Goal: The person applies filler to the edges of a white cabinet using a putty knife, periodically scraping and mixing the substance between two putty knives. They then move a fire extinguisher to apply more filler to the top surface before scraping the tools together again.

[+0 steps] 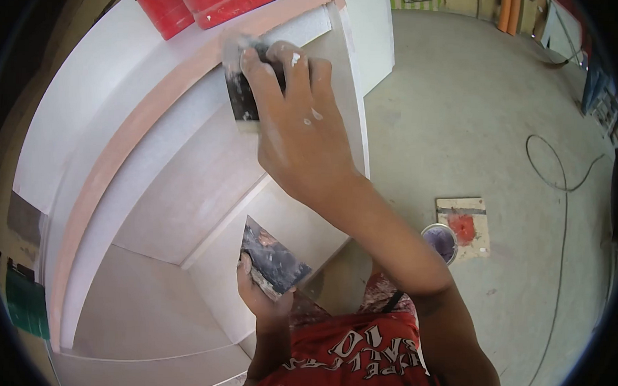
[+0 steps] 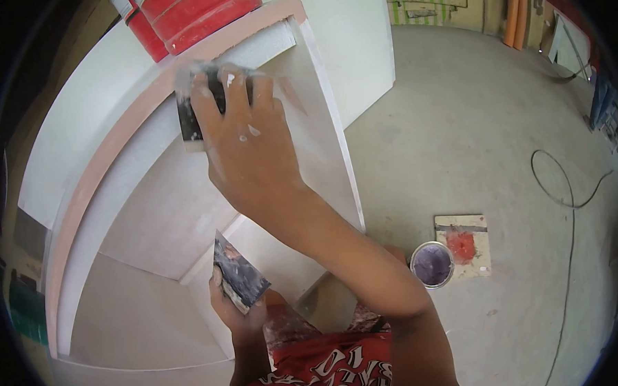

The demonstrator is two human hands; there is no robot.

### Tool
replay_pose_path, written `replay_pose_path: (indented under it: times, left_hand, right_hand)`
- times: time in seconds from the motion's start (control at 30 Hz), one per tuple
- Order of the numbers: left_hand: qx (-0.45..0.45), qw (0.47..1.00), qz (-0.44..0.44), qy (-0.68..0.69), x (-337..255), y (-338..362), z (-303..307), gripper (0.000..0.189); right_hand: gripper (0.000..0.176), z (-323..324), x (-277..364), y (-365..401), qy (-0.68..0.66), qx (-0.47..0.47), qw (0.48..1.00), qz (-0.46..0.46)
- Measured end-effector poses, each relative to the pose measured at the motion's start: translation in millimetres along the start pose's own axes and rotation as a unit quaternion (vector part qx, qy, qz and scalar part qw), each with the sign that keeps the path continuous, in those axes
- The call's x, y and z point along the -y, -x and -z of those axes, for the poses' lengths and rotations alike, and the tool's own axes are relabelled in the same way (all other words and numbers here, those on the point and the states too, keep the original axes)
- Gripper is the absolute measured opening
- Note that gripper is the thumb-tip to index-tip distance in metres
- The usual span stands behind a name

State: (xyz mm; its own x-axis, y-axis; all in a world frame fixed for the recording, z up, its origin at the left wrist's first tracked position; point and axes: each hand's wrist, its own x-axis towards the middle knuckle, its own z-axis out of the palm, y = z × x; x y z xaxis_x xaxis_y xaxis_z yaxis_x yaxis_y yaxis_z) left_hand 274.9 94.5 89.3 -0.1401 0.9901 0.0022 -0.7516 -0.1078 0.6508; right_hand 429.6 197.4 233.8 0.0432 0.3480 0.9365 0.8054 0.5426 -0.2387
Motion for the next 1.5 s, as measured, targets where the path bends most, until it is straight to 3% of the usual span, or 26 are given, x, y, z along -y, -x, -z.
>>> replay_pose_path:
  times: [0.07,0.13,0.2,0.23,0.3,0.33,0.37,0.4,0.43,0.5,0.53,0.57,0.6,0.63,0.67,0.8,0.9,1.03,1.07,1.17,1.2,1.33,1.5]
  left_hand:
    - [0.000,0.999,0.019,0.026,-1.8,-2.8,-1.4,0.038]
    - [0.006,0.998,0.037,0.050,-2.9,0.3,-10.7,0.040]
    - [-0.003,0.997,0.004,0.077,-3.9,9.8,-31.4,0.034]
    - [0.033,0.915,-0.280,-0.288,18.5,11.0,-26.7,0.038]
    - [0.169,0.763,-0.327,-0.531,-13.2,-4.3,-23.2,0.044]
    - [0.051,0.939,-0.192,-0.282,-17.9,6.7,-30.5,0.043]
    - [-0.072,0.997,-0.035,0.003,-21.8,17.3,-35.2,0.042]
    - [0.093,0.990,-0.051,0.095,-24.9,15.8,-21.0,0.038]
    - [0.092,0.990,-0.051,0.094,-26.5,18.5,-14.0,0.038]
    - [0.207,0.969,-0.102,0.087,-32.3,22.5,-7.4,0.036]
    - [0.206,0.969,-0.106,0.087,-32.2,21.4,-10.4,0.036]
    - [0.082,0.989,-0.088,0.084,-29.8,18.6,-18.7,0.034]
    - [-0.044,0.994,-0.066,0.080,-27.1,16.0,-27.1,0.033]
    - [-0.167,0.982,-0.044,0.075,-27.1,15.5,-30.6,0.032]
    - [-0.102,0.991,-0.071,-0.045,-17.9,13.2,-6.0,0.033]
    - [-0.062,0.997,-0.039,0.008,-11.7,13.7,-2.7,0.034]
    - [-0.033,0.999,-0.022,0.004,-12.3,9.5,3.2,0.035]
    - [-0.075,0.995,-0.049,-0.044,-10.5,12.8,-1.8,0.035]
    - [-0.043,0.999,-0.020,-0.012,-12.8,10.7,6.1,0.035]
    - [-0.023,0.999,0.019,0.028,-11.1,10.4,5.1,0.035]
    - [-0.038,0.998,0.026,0.034,-11.0,10.9,1.6,0.035]
    - [0.026,1.000,0.013,-0.009,-5.7,10.0,21.1,0.033]
    - [0.025,0.997,0.033,0.072,-4.9,6.0,27.5,0.030]
  right_hand:
    - [0.062,10.6,-3.8,16.2,-0.015,0.028,0.999,0.014]
    - [0.066,20.3,-11.4,40.6,-0.253,0.185,0.936,0.159]
    - [0.075,31.2,-0.7,72.3,-0.399,0.210,0.871,0.193]
    - [0.077,38.9,5.6,80.8,-0.469,0.216,0.836,0.186]
    - [0.073,36.9,10.6,104.8,-0.468,0.200,0.850,0.138]
    - [0.073,35.2,4.7,109.4,-0.469,0.202,0.848,0.140]
    - [0.069,34.6,-4.7,111.7,-0.340,0.271,0.890,0.136]
    - [0.066,34.3,-13.0,110.7,-0.203,0.331,0.912,0.129]
    - [0.066,32.2,-21.7,105.5,-0.203,0.331,0.912,0.129]
    - [0.045,26.0,-35.0,85.0,-0.269,0.181,0.946,0.030]
    - [0.045,33.6,-36.9,69.5,-0.272,0.181,0.945,0.034]
    - [0.034,55.2,-27.8,38.5,-0.430,0.240,0.839,-0.232]
    - [0.026,68.7,-22.4,16.2,-0.539,0.273,0.641,-0.474]
    - [0.026,68.9,-20.5,5.1,-0.540,0.272,0.641,-0.472]
    - [0.022,65.8,-17.2,-4.6,-0.579,0.246,0.623,-0.464]
    - [0.016,67.4,-3.9,-34.9,-0.663,0.207,0.566,-0.444]
    - [0.017,62.2,-12.3,-44.0,-0.654,0.124,0.600,-0.442]
    - [0.019,61.8,-59.1,-47.6,-0.666,0.141,0.608,-0.410]
    - [0.019,65.9,-54.4,-50.8,-0.635,0.088,0.646,-0.415]
    - [0.020,71.7,-77.7,-61.0,-0.608,0.112,0.683,-0.390]
    - [0.020,73.8,-82.9,-64.5,-0.618,0.115,0.662,-0.408]
    - [0.023,76.0,-91.0,-64.8,-0.592,0.101,0.684,-0.414]
    - [0.026,76.6,-102.2,-69.1,-0.583,0.086,0.687,-0.425]
